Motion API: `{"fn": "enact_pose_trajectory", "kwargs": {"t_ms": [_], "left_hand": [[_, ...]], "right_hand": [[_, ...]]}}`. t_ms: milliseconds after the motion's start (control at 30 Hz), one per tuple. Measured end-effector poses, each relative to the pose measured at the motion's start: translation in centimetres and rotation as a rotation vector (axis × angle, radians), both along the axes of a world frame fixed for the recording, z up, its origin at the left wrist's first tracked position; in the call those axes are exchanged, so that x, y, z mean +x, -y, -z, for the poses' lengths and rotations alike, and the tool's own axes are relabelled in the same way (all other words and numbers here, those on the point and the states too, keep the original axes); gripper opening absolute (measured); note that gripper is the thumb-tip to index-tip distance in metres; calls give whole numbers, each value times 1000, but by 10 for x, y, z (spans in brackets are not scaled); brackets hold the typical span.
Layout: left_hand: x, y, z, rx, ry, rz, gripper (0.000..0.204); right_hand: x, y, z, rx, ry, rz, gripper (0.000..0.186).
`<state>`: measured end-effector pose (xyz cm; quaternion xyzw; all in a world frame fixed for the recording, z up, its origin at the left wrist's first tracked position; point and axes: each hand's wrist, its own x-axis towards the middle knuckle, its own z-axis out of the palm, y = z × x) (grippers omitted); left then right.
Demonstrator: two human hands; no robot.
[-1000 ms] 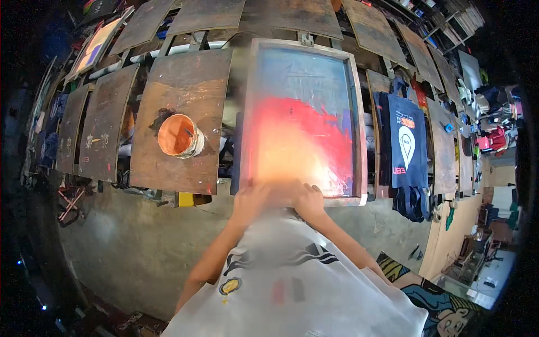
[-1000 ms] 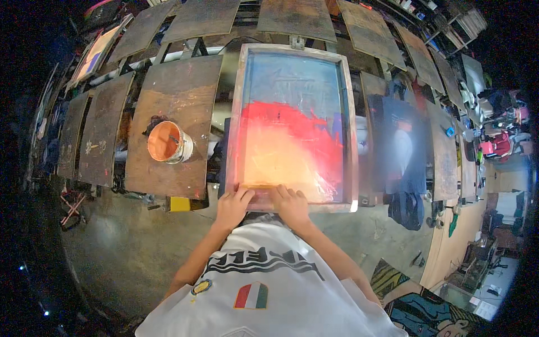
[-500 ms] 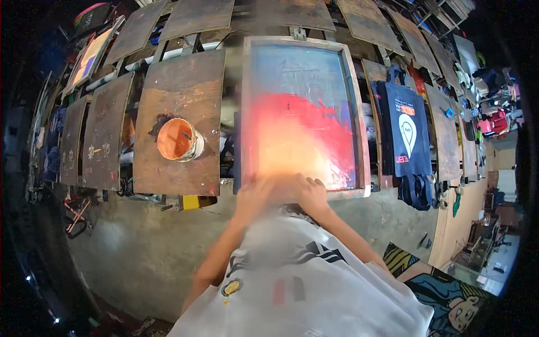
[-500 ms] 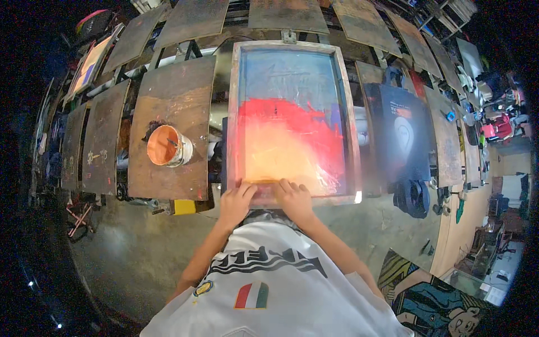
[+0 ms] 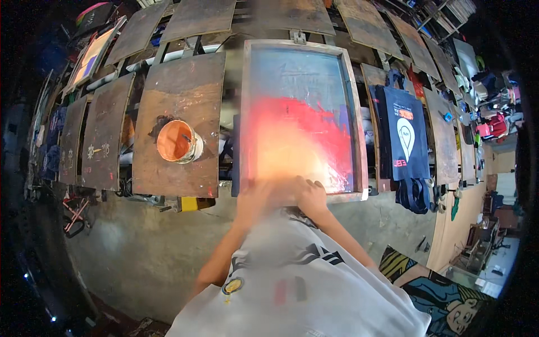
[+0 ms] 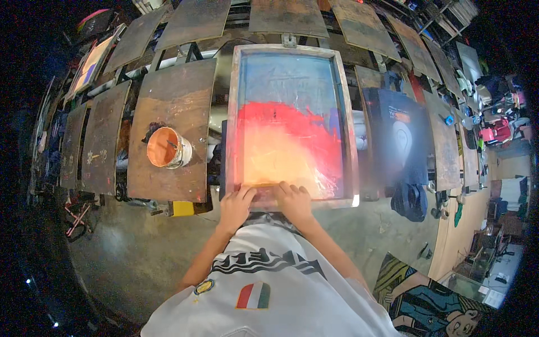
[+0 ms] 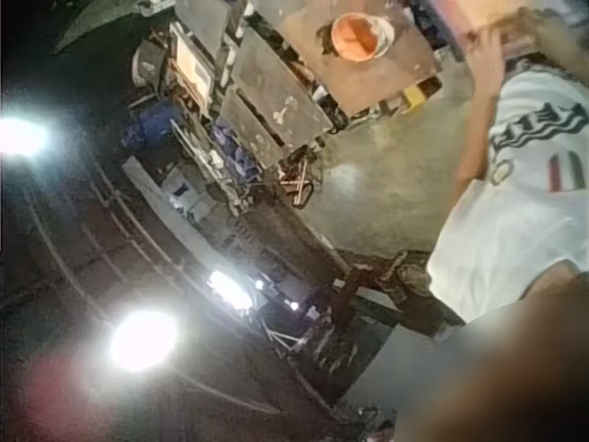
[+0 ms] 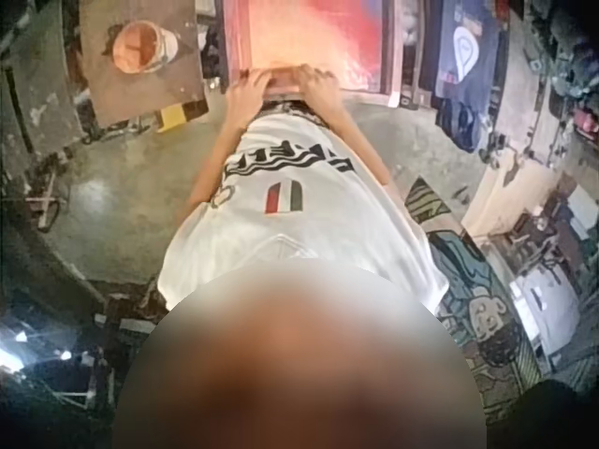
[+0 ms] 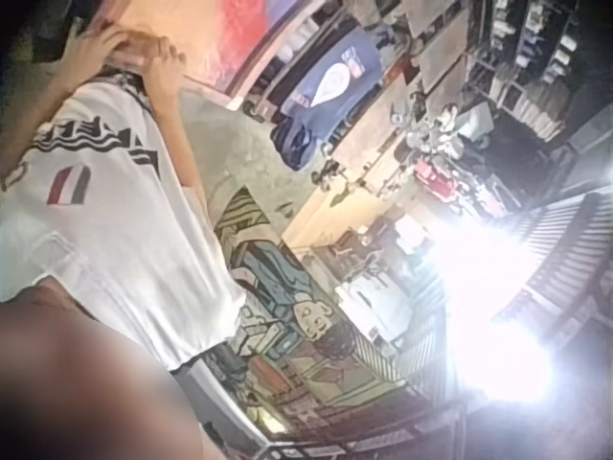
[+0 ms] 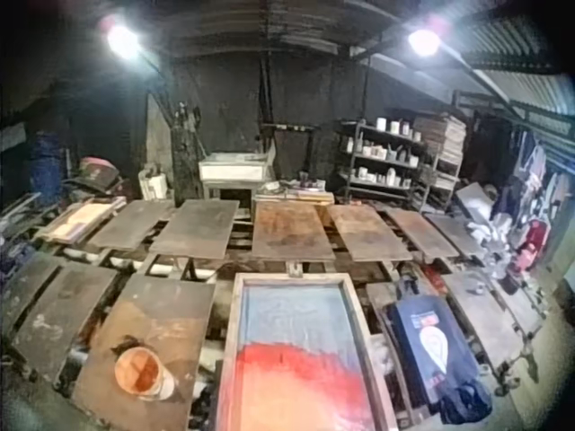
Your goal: The recorder is performing screen printing on t-shirts using a manual screen printing machine.
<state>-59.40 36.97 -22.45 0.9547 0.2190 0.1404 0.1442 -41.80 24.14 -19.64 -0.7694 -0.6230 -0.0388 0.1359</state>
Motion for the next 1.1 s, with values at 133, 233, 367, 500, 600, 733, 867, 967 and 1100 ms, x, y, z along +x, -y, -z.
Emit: {"fn": "enact_pose_trajectory", "kwargs": {"t_ms": [133, 233, 367, 500, 600, 733, 867, 967, 1100], "left_hand": [[22, -29, -14, -3, 141, 6, 34], [18, -31, -21, -71, 104, 45, 34], [-4, -5, -7, -40, 53, 59, 35], [6, -3, -5, 13, 52, 4, 35], [19, -17, -10, 34, 108, -61, 33], [15, -16, -9, 7, 67, -12, 32], [3, 12, 26, 62, 130, -9, 29], [11, 4, 3, 5, 70, -9, 29], [25, -25, -6, 44, 63, -14, 30]], "right_hand": [[10, -19, 5, 14, 18, 63, 15], [12, -18, -2, -52, -37, 30, 17], [0, 9, -1, -176, -63, -22, 19], [13, -6, 5, -53, -35, -67, 26], [28, -23, 5, -58, -6, -90, 26], [24, -23, -11, -239, -41, -39, 23], [19, 2, -18, -280, -42, -107, 21], [21, -5, -18, -166, -14, -132, 18], [31, -34, -23, -220, -26, -54, 20]]}}
